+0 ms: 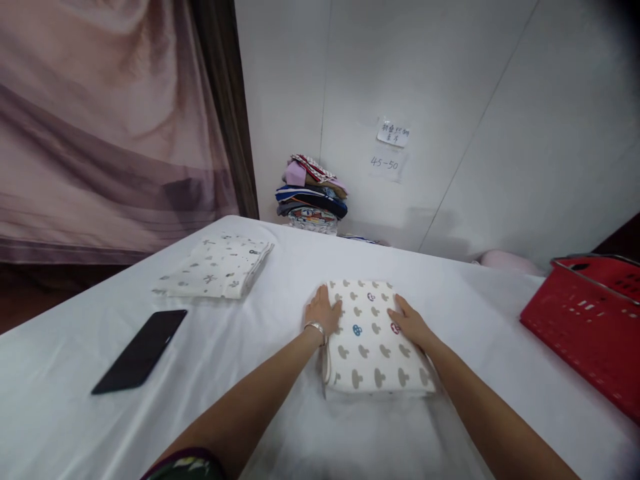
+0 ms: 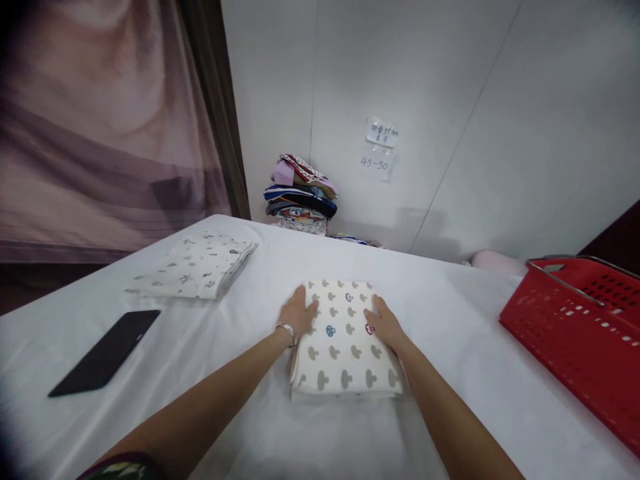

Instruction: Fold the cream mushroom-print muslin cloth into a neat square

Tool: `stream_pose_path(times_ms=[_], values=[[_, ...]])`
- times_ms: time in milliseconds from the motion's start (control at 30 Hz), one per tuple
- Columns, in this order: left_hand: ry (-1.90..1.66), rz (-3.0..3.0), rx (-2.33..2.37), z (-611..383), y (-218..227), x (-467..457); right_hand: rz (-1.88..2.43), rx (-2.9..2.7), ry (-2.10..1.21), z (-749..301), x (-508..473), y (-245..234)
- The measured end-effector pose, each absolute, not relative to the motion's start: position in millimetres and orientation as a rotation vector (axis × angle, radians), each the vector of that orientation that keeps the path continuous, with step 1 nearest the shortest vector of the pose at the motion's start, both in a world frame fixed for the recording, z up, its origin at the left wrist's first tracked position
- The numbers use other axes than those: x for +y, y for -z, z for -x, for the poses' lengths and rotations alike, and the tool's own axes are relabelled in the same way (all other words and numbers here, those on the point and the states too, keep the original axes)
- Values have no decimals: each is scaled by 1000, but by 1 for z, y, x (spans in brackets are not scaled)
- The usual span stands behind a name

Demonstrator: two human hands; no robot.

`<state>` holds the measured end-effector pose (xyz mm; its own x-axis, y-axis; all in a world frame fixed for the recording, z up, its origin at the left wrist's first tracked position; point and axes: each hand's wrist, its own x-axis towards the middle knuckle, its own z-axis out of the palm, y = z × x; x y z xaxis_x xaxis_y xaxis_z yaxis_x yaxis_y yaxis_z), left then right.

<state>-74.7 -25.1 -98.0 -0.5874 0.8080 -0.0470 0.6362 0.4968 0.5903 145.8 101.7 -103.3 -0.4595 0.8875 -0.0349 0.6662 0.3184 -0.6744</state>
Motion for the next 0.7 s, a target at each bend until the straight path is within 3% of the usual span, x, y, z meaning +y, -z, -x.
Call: stream_pose_path(times_ms=[467, 700], values=[[-1001, -929, 2117, 64, 93, -68, 1393, -1889, -1485, -194, 66, 89], [-1123, -946, 1933, 44, 107, -67, 1540, -1968, -1326, -201, 112, 76]])
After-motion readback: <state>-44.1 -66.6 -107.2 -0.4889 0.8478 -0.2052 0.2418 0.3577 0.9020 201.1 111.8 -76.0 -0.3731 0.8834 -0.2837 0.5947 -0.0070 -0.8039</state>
